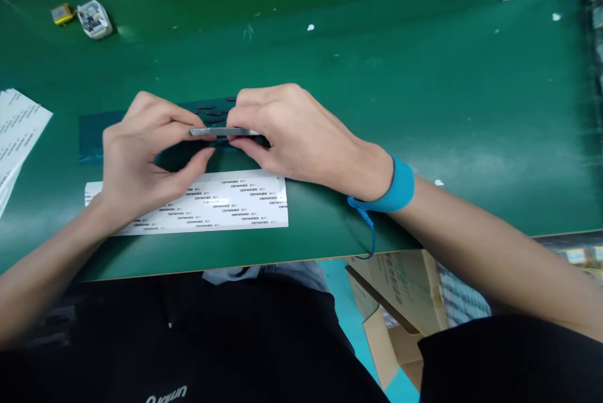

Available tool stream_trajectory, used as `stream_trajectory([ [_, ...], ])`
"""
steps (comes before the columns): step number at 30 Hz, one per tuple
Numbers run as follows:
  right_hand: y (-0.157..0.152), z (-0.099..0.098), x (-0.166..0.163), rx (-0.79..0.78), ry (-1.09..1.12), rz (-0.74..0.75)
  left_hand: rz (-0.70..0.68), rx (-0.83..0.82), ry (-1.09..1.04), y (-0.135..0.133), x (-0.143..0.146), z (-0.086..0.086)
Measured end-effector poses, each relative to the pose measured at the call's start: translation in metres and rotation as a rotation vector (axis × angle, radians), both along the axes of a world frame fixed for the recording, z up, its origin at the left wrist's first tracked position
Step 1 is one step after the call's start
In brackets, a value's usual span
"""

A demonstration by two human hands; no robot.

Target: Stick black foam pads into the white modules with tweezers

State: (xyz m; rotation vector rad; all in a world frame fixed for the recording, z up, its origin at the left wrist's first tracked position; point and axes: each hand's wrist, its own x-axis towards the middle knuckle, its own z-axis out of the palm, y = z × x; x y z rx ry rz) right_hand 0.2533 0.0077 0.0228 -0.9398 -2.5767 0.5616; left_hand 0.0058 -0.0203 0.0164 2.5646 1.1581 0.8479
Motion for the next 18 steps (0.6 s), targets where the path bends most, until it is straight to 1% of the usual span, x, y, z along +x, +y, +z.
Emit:
stream_trajectory([
  [4, 0.000, -0.003, -0.001, -0.003, -0.013, 0.004, 0.007, 0.014, 0.037, 0.001, 0.003, -0.011],
  [7, -0.001, -0.002, -0.001, 0.005, -0.033, -0.004, -0.016, 0.107, 0.020, 0.001, 0.006, -0.016],
  [9, -0.002, -0.001, 0.000, 0.009, -0.047, -0.002, -0.034, 0.136, 0.027, 0.001, 0.007, -0.016],
  [14, -0.003, 0.002, 0.001, -0.006, 0.026, 0.014, -0.021, 0.082, 0.081, -0.001, 0.008, -0.013],
  [16, -0.003, 0.002, 0.001, 0.033, 0.025, 0.002, -0.036, 0.098, 0.073, -0.001, 0.007, -0.013],
  [18, -0.005, 0.002, 0.000, 0.070, -0.031, -0.022, -0.063, 0.146, 0.052, -0.001, 0.006, -0.015],
])
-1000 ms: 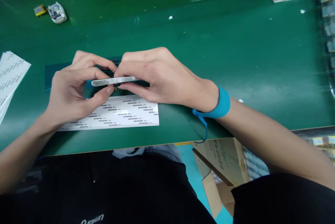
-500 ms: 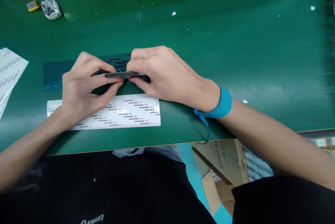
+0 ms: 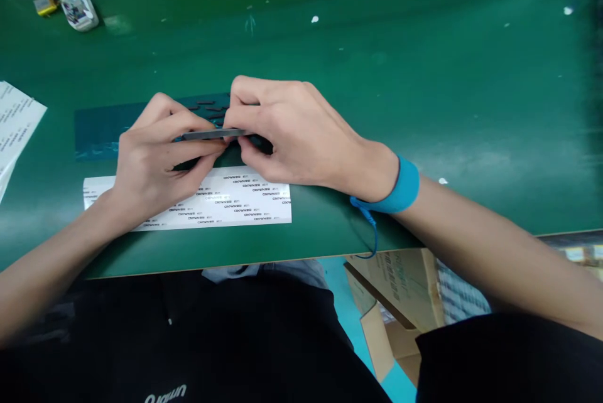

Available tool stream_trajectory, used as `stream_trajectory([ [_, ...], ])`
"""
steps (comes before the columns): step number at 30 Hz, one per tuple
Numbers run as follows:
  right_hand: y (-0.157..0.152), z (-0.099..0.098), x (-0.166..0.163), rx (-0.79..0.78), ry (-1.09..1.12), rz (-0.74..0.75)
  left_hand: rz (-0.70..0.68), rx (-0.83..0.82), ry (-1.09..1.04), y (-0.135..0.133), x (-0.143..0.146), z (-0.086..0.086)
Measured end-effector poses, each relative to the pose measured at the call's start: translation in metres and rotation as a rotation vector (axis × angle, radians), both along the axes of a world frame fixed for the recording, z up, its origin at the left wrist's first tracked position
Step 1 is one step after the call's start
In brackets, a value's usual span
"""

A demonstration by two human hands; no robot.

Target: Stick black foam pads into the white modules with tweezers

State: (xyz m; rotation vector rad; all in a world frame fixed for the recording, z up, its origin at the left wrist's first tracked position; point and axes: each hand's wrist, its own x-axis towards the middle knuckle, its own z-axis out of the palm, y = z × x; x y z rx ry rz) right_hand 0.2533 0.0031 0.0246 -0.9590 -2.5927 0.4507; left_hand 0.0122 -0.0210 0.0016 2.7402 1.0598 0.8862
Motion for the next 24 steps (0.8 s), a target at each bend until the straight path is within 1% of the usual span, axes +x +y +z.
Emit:
stream_trajectory([
  [2, -0.001, 0.000, -0.001, 0.005, -0.048, -0.007, -0.015, 0.027, -0.012, 0.000, -0.001, -0.001],
  [4, 0.000, 0.000, -0.002, -0.011, -0.043, -0.002, -0.019, 0.018, -0.031, 0.000, -0.002, -0.001],
  [6, 0.000, 0.000, -0.004, -0.003, 0.014, -0.039, 0.009, -0.026, -0.039, 0.000, -0.003, 0.001],
  [8, 0.001, -0.002, -0.006, 0.021, 0.066, -0.108, 0.053, -0.054, -0.036, 0.000, -0.004, 0.002],
  [10, 0.001, -0.006, -0.008, 0.025, 0.079, -0.139, 0.088, -0.069, -0.014, 0.000, -0.005, 0.001],
  [14, 0.003, -0.010, -0.014, -0.031, 0.045, -0.093, 0.101, -0.040, 0.015, 0.002, -0.006, -0.004],
  [19, 0.003, -0.011, -0.022, -0.072, -0.027, -0.167, 0.129, 0.011, 0.044, 0.002, -0.004, -0.007],
  [22, 0.002, -0.016, -0.025, -0.063, -0.057, -0.193, 0.125, -0.008, 0.044, 0.001, -0.005, -0.007],
  [24, 0.004, -0.020, -0.024, -0.054, -0.049, -0.197, 0.124, -0.062, 0.022, 0.000, -0.006, -0.007],
])
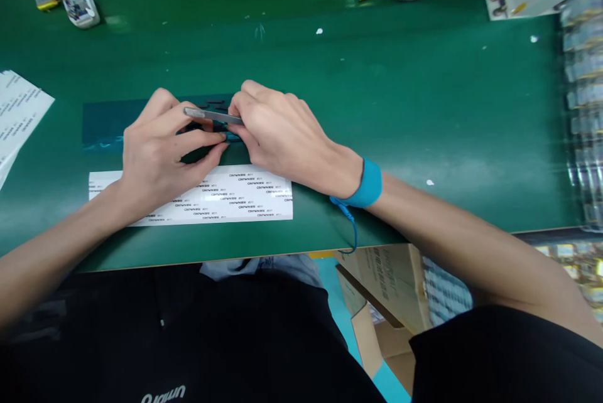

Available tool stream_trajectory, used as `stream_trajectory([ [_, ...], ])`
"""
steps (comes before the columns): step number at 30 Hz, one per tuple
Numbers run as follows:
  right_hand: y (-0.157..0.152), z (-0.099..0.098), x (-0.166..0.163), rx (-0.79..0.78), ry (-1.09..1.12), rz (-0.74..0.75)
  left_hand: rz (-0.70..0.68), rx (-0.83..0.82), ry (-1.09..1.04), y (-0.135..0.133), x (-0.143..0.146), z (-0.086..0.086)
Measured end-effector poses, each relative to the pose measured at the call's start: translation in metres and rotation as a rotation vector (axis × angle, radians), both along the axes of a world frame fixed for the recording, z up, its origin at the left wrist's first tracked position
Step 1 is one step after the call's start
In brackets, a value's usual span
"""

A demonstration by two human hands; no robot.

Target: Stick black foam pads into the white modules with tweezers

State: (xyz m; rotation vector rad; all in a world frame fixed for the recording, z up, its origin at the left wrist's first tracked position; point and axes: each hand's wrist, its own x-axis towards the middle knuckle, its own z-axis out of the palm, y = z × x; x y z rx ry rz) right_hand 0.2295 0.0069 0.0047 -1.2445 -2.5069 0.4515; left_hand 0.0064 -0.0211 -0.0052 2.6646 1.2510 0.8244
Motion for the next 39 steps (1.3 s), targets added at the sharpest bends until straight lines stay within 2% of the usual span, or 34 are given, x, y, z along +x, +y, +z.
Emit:
stream_trajectory([
  [5, 0.008, -0.002, 0.007, 0.049, 0.181, 0.056, 0.010, -0.089, -0.064, 0.003, -0.002, 0.002],
  [8, 0.005, 0.005, 0.008, 0.073, 0.276, 0.052, 0.001, -0.011, -0.146, 0.008, -0.003, 0.007],
  [11, -0.007, 0.012, 0.004, 0.112, 0.351, 0.041, -0.053, 0.063, -0.359, 0.011, -0.002, 0.015],
  [13, -0.015, 0.013, 0.000, 0.149, 0.417, 0.032, -0.072, -0.030, -0.522, 0.010, 0.000, 0.020],
  [17, -0.025, 0.012, -0.006, 0.208, 0.524, 0.085, -0.072, -0.345, -0.769, 0.002, 0.007, 0.025],
  [20, -0.024, 0.012, -0.004, 0.228, 0.517, 0.039, -0.093, -0.482, -0.853, 0.000, 0.009, 0.023],
  [23, -0.019, 0.014, 0.002, 0.258, 0.426, 0.050, -0.113, -0.523, -0.779, 0.003, 0.005, 0.018],
  [26, -0.013, 0.014, 0.007, 0.275, 0.318, 0.151, -0.123, -0.484, -0.688, 0.008, 0.000, 0.016],
  [30, -0.010, 0.012, 0.008, 0.304, 0.283, 0.170, -0.070, -0.433, -0.642, 0.012, -0.005, 0.019],
  [32, -0.009, 0.010, 0.007, 0.295, 0.267, 0.152, -0.054, -0.332, -0.585, 0.015, -0.007, 0.020],
  [36, -0.002, 0.003, 0.007, 0.222, 0.201, 0.167, -0.084, -0.079, -0.297, 0.020, -0.013, 0.017],
  [39, 0.002, 0.001, 0.008, 0.167, 0.162, 0.188, -0.110, 0.046, -0.139, 0.022, -0.014, 0.012],
])
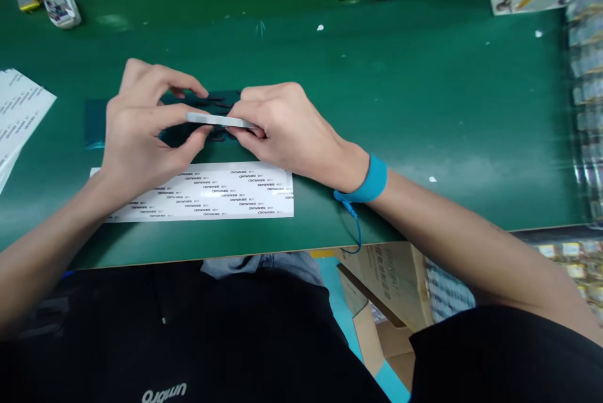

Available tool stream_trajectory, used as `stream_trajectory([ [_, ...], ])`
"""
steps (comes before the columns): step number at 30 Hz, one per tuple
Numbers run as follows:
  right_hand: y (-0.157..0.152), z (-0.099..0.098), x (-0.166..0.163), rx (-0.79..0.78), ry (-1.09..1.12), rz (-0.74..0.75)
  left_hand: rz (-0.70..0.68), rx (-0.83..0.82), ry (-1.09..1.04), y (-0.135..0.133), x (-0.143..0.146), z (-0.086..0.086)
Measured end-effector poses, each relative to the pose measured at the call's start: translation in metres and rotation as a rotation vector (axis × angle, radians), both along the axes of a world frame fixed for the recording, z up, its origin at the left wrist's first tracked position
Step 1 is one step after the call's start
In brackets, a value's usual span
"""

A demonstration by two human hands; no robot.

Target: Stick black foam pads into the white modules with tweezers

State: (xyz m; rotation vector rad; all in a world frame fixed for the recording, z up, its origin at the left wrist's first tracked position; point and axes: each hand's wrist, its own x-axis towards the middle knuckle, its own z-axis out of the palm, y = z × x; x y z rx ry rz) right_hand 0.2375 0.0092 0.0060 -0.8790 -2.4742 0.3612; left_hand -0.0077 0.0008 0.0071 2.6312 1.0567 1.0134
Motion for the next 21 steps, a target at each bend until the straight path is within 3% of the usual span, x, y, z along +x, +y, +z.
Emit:
stream_trajectory([
  [7, -0.001, 0.011, -0.002, -0.087, -0.056, -0.035, -0.026, 0.050, 0.085, -0.003, 0.001, -0.004],
  [18, -0.003, 0.004, 0.001, 0.034, -0.075, -0.053, -0.016, -0.105, 0.059, -0.005, 0.004, -0.001],
  [21, -0.003, 0.004, 0.002, 0.026, -0.059, -0.038, -0.023, -0.006, 0.096, -0.003, 0.004, -0.003],
])
